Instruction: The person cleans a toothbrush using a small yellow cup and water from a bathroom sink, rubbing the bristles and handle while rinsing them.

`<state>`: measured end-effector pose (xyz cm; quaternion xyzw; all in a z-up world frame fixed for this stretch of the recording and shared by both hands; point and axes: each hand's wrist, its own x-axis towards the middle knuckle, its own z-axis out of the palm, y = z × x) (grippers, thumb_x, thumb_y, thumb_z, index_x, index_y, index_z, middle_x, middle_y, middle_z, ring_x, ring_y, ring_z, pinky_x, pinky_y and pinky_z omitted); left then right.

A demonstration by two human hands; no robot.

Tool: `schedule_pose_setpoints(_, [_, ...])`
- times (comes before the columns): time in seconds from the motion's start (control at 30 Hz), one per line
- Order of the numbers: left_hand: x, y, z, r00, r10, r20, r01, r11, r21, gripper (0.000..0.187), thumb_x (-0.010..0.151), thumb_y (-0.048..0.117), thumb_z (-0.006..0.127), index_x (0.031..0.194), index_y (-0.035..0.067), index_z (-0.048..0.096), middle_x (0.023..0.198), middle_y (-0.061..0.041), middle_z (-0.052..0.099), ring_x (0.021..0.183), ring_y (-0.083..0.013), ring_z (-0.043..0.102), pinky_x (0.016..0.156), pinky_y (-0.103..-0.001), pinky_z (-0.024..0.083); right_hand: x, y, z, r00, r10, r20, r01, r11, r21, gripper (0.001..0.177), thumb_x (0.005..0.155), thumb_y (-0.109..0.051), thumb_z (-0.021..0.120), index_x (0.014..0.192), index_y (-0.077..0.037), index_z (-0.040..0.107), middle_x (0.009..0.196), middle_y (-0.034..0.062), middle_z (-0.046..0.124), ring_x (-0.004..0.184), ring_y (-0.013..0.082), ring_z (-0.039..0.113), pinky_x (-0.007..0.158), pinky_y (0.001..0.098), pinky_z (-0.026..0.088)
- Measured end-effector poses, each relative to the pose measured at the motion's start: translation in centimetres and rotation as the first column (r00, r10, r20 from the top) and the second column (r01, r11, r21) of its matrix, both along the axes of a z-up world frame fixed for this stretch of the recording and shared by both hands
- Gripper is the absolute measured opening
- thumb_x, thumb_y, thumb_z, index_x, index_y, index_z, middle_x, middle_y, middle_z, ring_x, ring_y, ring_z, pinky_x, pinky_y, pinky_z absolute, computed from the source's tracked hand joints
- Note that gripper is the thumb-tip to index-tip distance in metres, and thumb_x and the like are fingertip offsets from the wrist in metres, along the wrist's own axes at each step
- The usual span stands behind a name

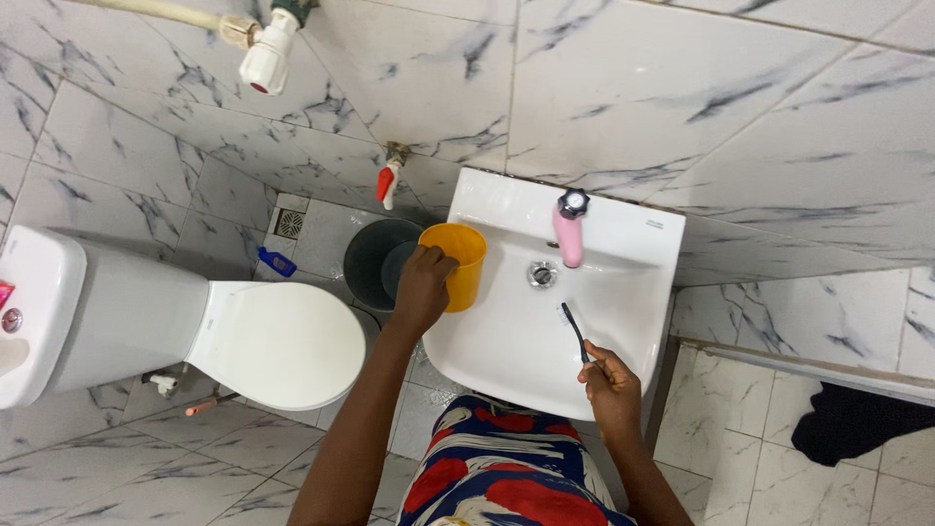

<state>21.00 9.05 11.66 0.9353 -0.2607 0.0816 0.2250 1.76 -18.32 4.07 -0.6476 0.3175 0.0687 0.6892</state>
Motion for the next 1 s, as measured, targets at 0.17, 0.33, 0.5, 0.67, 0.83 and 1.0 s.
schedule_pose_setpoints(0.17, [1.3,2.5,0.7,1.000,-0.012,-0.005,0.012,1.000,0.023,0.025,0.072,-0.007,0.062,0.093,0.003,0.074,0.089,-0.011,0.064,0.092,-0.0331,0.059,0.080,-0.045,0.050,1.3,1.2,0.1,0.999,0.004,0.046,-0.006,0.999,0.042,0.037,0.096,-0.003,0.058,0.131,-0.004,0.068,0.073,0.0041,0.065,0.053,0.0047,0.042,0.048,0.0223,0.036])
schedule_pose_setpoints(0.33, [3.0,5.4,0.5,0.998,-0.066,0.013,0.063,0.989,0.136,0.023,0.073,-0.003,0.066,0.092,0.005,0.074,0.091,-0.009,0.064,0.095,-0.0309,0.060,0.081,-0.043,0.050,2.2,2.2,0.3,1.000,0.025,0.014,-0.025,1.000,0.015,0.037,0.096,-0.005,0.058,0.132,-0.005,0.068,0.075,0.0041,0.065,0.054,0.0049,0.043,0.048,0.0226,0.037])
schedule_pose_setpoints(0.5, [4.8,6.5,-0.2,0.993,-0.117,-0.009,0.115,0.964,0.239,0.018,0.075,0.007,0.071,0.092,0.009,0.076,0.093,-0.007,0.066,0.100,-0.0282,0.061,0.081,-0.044,0.047,2.8,3.2,0.2,0.998,0.069,-0.013,-0.069,0.996,-0.052,0.037,0.097,-0.007,0.058,0.133,-0.007,0.067,0.075,0.0045,0.066,0.054,0.0062,0.046,0.049,0.0232,0.039])
schedule_pose_setpoints(0.67, [9.1,3.9,-2.4,0.973,-0.231,0.005,0.220,0.934,0.282,0.017,0.074,0.014,0.071,0.089,0.012,0.077,0.096,-0.007,0.068,0.105,-0.0279,0.060,0.092,-0.043,0.047,3.3,4.2,0.4,0.999,0.050,-0.020,-0.050,0.998,-0.027,0.038,0.097,-0.008,0.058,0.134,-0.008,0.068,0.076,0.0041,0.066,0.056,0.0060,0.047,0.051,0.0230,0.042])
schedule_pose_setpoints(0.83, [13.0,0.9,-3.9,0.944,-0.323,-0.074,0.330,0.895,0.301,0.012,0.079,0.017,0.072,0.089,0.013,0.078,0.092,-0.006,0.067,0.107,-0.0281,0.059,0.095,-0.043,0.046,4.0,5.2,1.1,0.999,0.030,-0.023,-0.030,0.999,-0.026,0.037,0.096,-0.008,0.058,0.133,-0.008,0.068,0.075,0.0043,0.067,0.055,0.0067,0.046,0.050,0.0236,0.040])
schedule_pose_setpoints(1.0, [13.0,1.5,-4.0,0.960,-0.280,0.009,0.260,0.903,0.341,0.020,0.078,0.014,0.071,0.097,0.014,0.078,0.099,-0.007,0.068,0.110,-0.0279,0.059,0.095,-0.044,0.045,4.0,4.8,1.6,1.000,0.019,-0.014,-0.019,1.000,0.016,0.036,0.097,-0.007,0.059,0.132,-0.007,0.069,0.074,0.0043,0.065,0.055,0.0057,0.043,0.050,0.0226,0.038])
